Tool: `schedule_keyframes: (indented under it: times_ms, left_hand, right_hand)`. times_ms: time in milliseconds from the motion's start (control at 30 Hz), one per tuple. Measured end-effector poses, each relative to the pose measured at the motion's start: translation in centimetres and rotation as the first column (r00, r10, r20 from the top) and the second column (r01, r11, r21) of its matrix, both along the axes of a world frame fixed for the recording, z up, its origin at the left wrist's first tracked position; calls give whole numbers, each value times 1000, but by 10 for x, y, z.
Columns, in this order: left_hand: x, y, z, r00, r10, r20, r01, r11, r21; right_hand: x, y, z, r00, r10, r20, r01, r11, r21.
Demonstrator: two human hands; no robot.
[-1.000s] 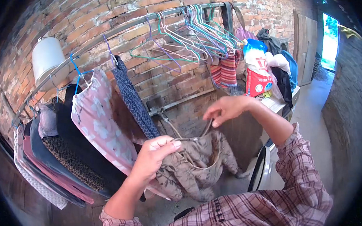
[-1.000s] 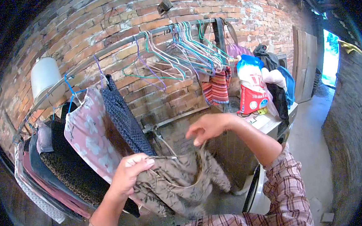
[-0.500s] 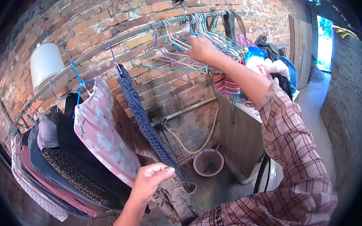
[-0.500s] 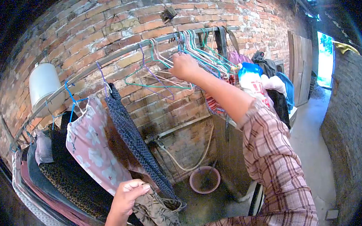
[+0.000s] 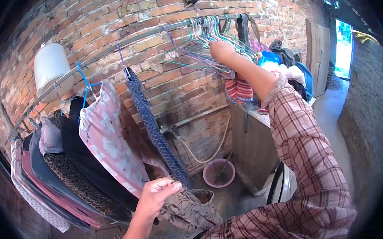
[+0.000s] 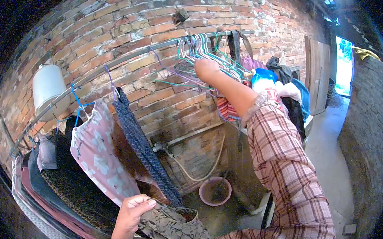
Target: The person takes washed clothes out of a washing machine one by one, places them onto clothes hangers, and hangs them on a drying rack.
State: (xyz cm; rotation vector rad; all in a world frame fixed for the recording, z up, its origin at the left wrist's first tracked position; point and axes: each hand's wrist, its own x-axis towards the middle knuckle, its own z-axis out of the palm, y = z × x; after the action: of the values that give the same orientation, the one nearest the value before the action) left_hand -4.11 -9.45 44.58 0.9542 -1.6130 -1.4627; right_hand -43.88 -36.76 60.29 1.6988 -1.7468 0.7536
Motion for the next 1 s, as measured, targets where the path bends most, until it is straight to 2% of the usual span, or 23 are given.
schedule_keyframes:
  times_ms: [133,167,267,300,400,500,633,833,933,1000]
  left_hand:
    - [-5,0,0,1000,-8,6,8,1000,9]
    - [-7,1,1,1000,-9,7,9,1000,16]
    - [-11,-1,1,999,-22,30,21,1000,18]
    - [-13,-1,2,999,-26,40,25,1000,17]
    - [-15,-1,2,997,-31,68,31,1000,5]
    - [-13,-1,0,996,-33,78,33,999,-3]
    - [-9,3,0,996,-14,85,14,1000,1]
    - [-2,6,0,999,15,42,-15,1000,-4]
    - [-1,5,0,997,23,78,-21,999,-33]
    - [-2,2,2,993,45,112,-37,997,-73]
  right_hand:
    - [-7,16,-3,1000,-13,24,14,999,-47]
    - [-9,11,-9,1000,-10,-28,5,985,-172]
    - [16,32,-4,954,19,-299,-107,954,-281]
    - [26,30,-3,942,81,-325,-189,930,-316]
    - [72,49,5,953,297,58,-288,950,-124]
    - [95,28,8,824,428,371,-424,901,-96]
    - [118,9,5,872,376,313,-432,892,132]
    - [130,-23,1,839,315,443,-285,949,-135]
    - [123,-26,11,831,337,443,-270,940,-209]
    - [119,-22,9,793,450,412,-336,886,-320]
